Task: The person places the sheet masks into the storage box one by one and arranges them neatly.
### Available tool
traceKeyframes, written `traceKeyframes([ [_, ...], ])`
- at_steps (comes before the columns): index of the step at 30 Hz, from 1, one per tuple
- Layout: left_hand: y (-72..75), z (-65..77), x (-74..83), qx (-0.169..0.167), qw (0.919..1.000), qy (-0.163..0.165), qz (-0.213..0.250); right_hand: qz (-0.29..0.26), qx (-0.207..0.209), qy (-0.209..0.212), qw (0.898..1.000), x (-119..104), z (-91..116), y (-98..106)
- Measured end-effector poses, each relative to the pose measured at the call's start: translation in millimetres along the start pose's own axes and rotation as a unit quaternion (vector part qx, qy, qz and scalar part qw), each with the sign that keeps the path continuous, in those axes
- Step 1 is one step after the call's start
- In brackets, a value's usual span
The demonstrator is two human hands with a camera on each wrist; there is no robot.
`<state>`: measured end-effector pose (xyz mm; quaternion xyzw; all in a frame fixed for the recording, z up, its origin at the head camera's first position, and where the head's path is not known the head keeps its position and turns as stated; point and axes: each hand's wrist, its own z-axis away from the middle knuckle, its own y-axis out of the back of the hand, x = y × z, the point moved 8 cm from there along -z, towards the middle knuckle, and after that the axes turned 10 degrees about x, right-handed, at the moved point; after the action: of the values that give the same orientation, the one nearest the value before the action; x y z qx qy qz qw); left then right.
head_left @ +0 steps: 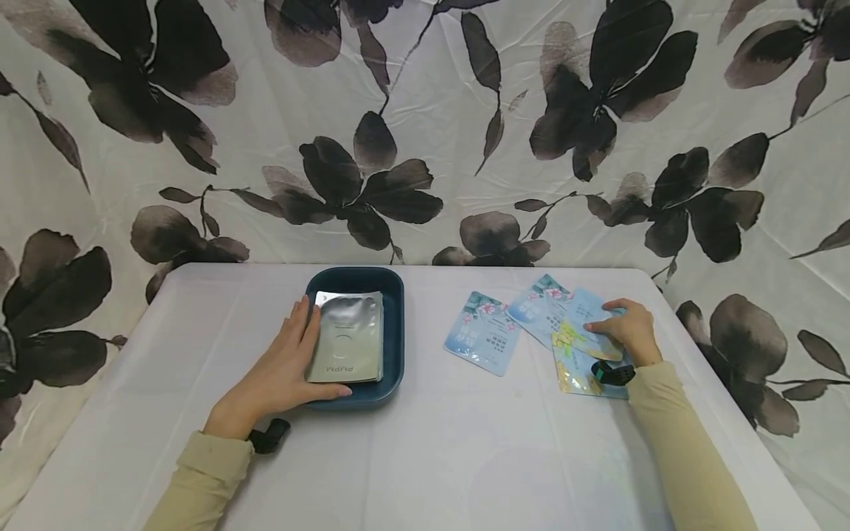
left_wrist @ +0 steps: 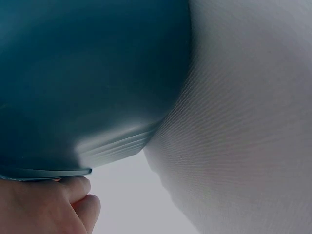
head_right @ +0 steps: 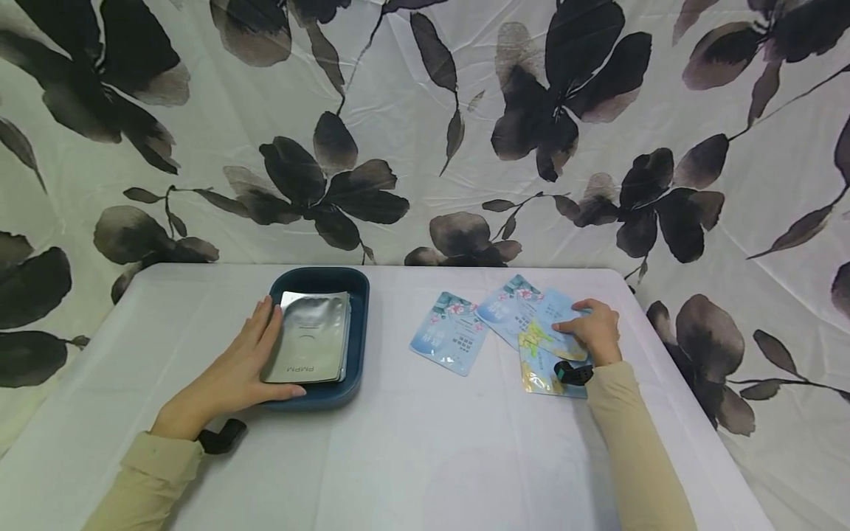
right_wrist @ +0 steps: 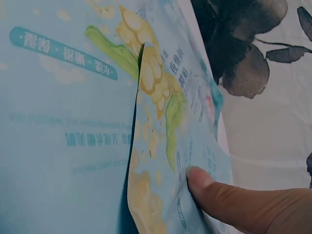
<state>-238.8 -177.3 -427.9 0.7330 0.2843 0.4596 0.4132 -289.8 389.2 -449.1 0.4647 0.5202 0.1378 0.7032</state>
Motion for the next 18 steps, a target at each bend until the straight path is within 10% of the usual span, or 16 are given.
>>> traceKeyframes([
  [18,-2.1,0.5,-1.9,-0.004,1.0000,0.003,-0.005,-0.094,0.046,0.007,0.995,-22,8,16],
])
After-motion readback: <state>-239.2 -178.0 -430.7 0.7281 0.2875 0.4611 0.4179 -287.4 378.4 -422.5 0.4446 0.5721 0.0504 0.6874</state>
